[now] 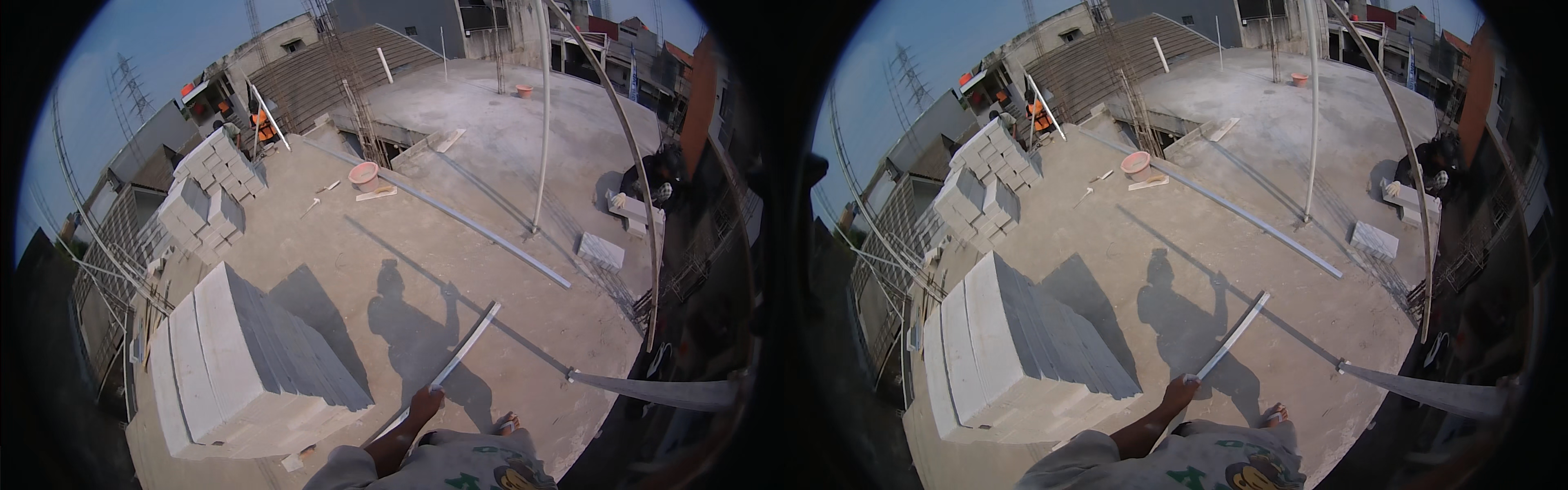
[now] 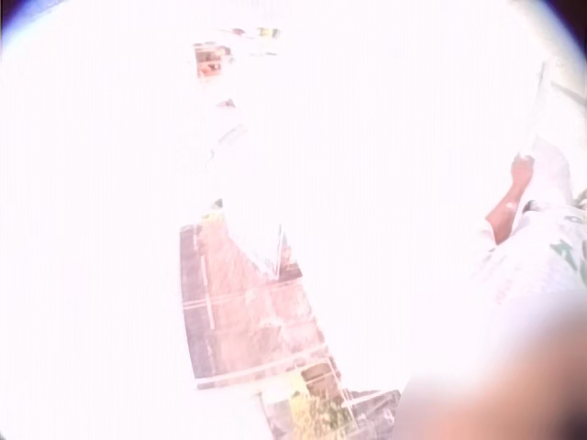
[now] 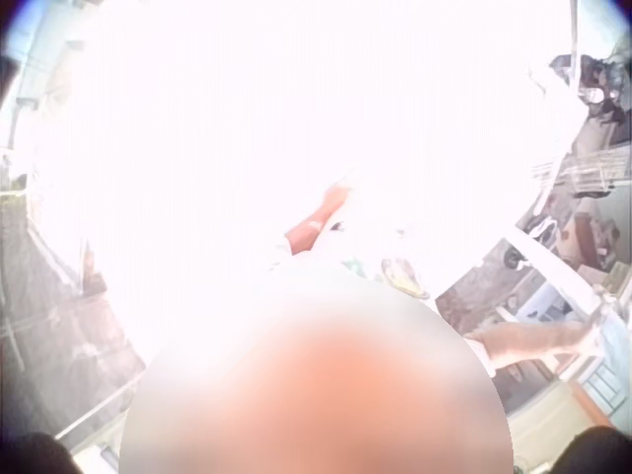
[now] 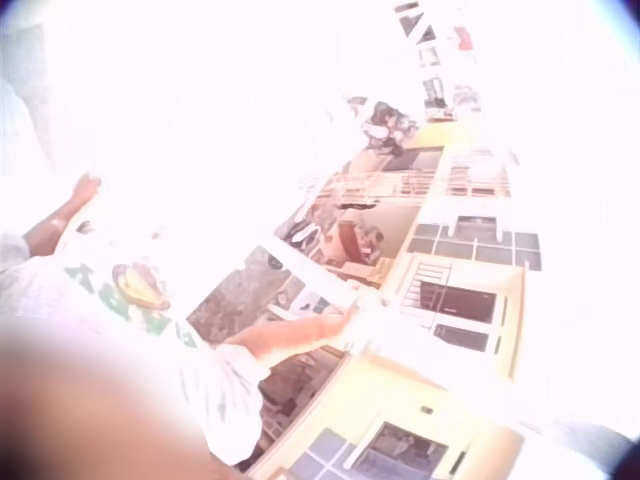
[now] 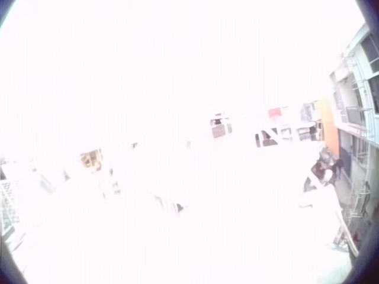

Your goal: The person uses tin snips to cut a long metal profile into shorter segments on a rooftop construction site. After cutting, the person places the cut pieces on the ground and then picks up a white rectangular block, positioning it on a wooden beam.

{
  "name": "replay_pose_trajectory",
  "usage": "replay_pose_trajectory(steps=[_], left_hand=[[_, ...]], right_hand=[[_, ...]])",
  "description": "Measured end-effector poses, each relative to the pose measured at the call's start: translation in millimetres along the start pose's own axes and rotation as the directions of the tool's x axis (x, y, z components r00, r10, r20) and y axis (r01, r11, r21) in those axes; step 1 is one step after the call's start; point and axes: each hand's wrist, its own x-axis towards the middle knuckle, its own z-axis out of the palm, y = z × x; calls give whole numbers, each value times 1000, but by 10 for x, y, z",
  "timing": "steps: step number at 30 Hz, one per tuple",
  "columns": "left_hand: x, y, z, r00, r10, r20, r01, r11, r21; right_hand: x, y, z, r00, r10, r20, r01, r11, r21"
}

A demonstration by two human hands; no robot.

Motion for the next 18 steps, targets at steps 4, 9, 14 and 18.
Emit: replay_pose_trajectory(steps=[4,9,14,18], left_hand=[[362,576,611,997,75,-35,-78,993,-94],[758,1081,1002,987,157,-31,-156,987,23],[1304,1229,1161,998,37,-45,-34,997,71],[1875,1610,1470,999,-29,28,30,999,-39]], right_hand=[[584,658,184,999,45,28,-45,999,-11],[1108,1244,549,996,66,56,-66,998,0],[1360,1570,886,994,94,53,-93,995,-21],[1710,1769,1225,997,62,46,-60,997,-42]])
